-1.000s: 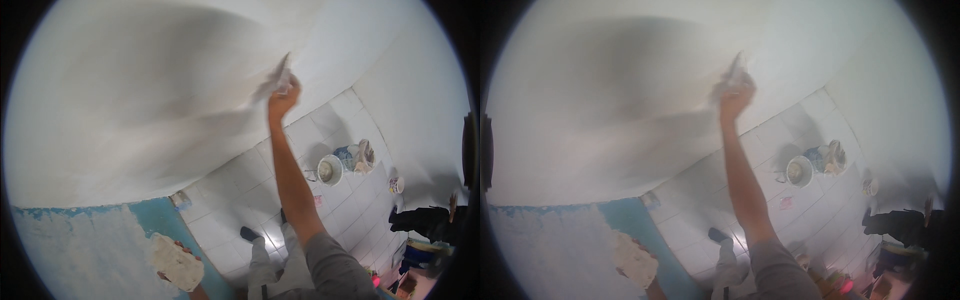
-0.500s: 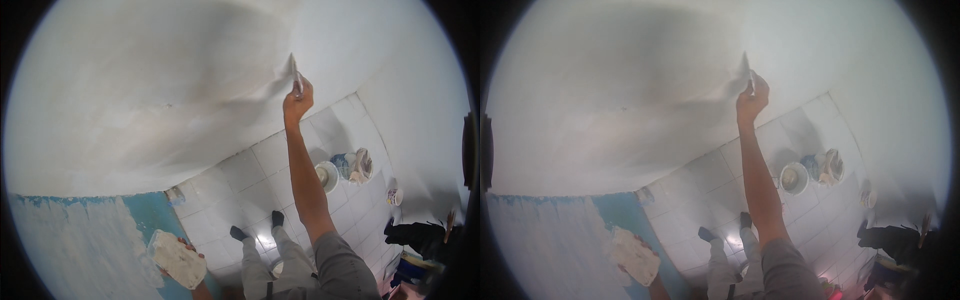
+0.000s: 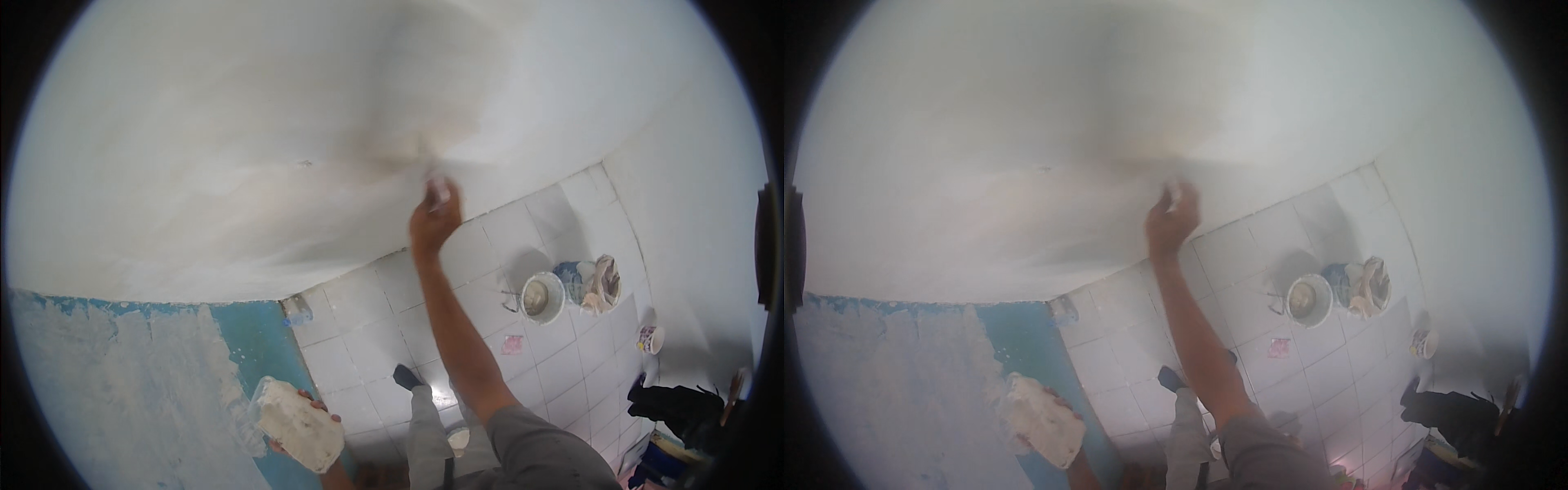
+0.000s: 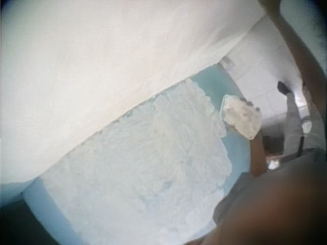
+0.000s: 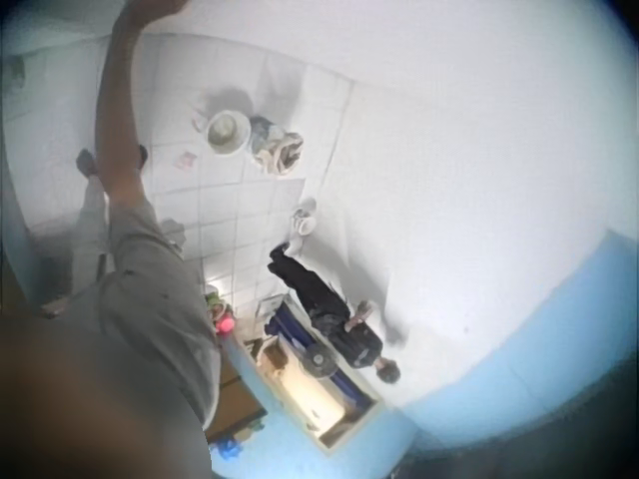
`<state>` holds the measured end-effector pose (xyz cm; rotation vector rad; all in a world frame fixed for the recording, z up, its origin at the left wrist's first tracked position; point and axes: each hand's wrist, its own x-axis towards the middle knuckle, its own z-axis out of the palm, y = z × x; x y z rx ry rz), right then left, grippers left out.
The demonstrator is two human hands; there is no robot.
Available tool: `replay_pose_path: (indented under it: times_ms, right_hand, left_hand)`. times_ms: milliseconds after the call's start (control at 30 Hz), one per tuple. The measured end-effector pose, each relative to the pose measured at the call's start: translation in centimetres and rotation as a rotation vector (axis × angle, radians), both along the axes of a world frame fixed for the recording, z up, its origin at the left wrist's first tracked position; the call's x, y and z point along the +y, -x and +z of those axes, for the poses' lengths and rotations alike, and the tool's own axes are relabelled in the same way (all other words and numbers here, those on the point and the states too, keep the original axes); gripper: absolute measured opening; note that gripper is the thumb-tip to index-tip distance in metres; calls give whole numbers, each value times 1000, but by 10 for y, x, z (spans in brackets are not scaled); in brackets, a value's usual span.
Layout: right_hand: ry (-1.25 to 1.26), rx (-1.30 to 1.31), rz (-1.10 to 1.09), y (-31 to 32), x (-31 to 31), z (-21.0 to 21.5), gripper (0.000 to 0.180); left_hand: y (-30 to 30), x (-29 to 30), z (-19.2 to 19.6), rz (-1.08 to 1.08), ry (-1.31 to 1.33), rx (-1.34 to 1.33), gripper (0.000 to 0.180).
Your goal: The person mixes white plaster in a container using a trowel, then applies the plaster to a wall and ceiling using smooth strokes. The person repeatedly scoops plaster and spreads it across the surface.
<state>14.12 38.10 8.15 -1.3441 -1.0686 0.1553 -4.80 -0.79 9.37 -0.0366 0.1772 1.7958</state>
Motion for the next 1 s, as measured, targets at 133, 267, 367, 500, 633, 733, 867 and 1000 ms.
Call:
replay_pose_path:
  times_ms: [133, 267, 367, 500, 633, 733, 867, 1000]
  right_hand:
    - [-330, -112, -176, 2, 45, 30, 39]
    - [11, -158, -82, 81, 25, 10, 54]
    - [-79, -303, 65, 79, -6, -23, 61]
    - [-180, -231, -75, -27, 2, -22, 32]
    - [-309, -179, -263, -103, 60, 73, 29]
    - [-362, -289, -309, -106, 90, 77, 38]
    - [-537, -368, -147, -25, 50, 36, 32]
    - [-218, -264, 101, 57, -13, -17, 42]
  left_hand:
    - [7, 5, -1, -19, -10, -3, 97]
    - [16, 16, -1, -34, -23, -5, 89]
    - [19, 18, 6, -24, -12, -23, 89]
    - [22, 23, 5, -42, -36, -26, 90]
    - [29, 15, -1, -50, -29, -34, 91]
    - [33, 18, -1, -71, -7, -30, 95]
    - [48, 7, -13, -73, -8, -14, 90]
    - [60, 6, -8, -77, -18, 21, 89]
